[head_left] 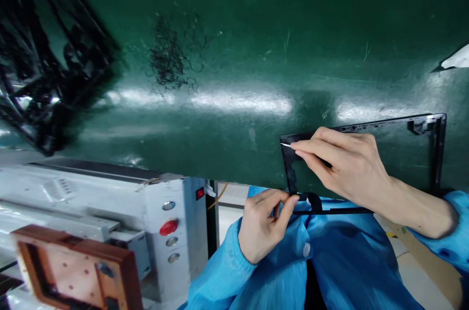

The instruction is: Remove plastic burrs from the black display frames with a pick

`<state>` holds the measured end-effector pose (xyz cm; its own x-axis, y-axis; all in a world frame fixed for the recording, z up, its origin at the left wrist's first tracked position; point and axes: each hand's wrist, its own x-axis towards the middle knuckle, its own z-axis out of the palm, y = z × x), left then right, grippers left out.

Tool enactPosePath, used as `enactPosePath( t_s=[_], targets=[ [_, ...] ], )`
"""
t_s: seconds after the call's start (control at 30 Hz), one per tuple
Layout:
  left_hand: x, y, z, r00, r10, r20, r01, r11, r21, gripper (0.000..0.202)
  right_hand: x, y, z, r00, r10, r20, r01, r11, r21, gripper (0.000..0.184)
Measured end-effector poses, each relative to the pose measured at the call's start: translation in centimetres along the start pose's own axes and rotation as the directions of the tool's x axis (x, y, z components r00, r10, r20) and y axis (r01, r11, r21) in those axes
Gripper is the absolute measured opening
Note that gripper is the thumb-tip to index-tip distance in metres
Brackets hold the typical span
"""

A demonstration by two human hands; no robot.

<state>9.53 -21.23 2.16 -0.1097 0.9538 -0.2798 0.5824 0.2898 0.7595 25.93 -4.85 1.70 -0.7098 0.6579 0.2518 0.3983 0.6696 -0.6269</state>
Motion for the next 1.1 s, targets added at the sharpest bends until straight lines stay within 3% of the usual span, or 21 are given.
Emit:
enactPosePath(
  t_s=[0.93, 1.1],
  targets=[
    [0.45, 0.32, -0.43, 0.999, -0.004, 0.038, 0.006, 0.999, -0.047, 0.034, 0.05, 0.0, -0.32, 0.999, -0.031, 0.009, 0.03, 0.999, 0.038, 0.018],
    [0.56, 0.43, -0.32, 0.999, 0.009, 0.039, -0.009, 1.0, -0.01, 0.036, -0.11, 0.09, -0.65, 0.996, -0.058, 0.069, 0.052, 0.995, 0.082, 0.018]
  ],
)
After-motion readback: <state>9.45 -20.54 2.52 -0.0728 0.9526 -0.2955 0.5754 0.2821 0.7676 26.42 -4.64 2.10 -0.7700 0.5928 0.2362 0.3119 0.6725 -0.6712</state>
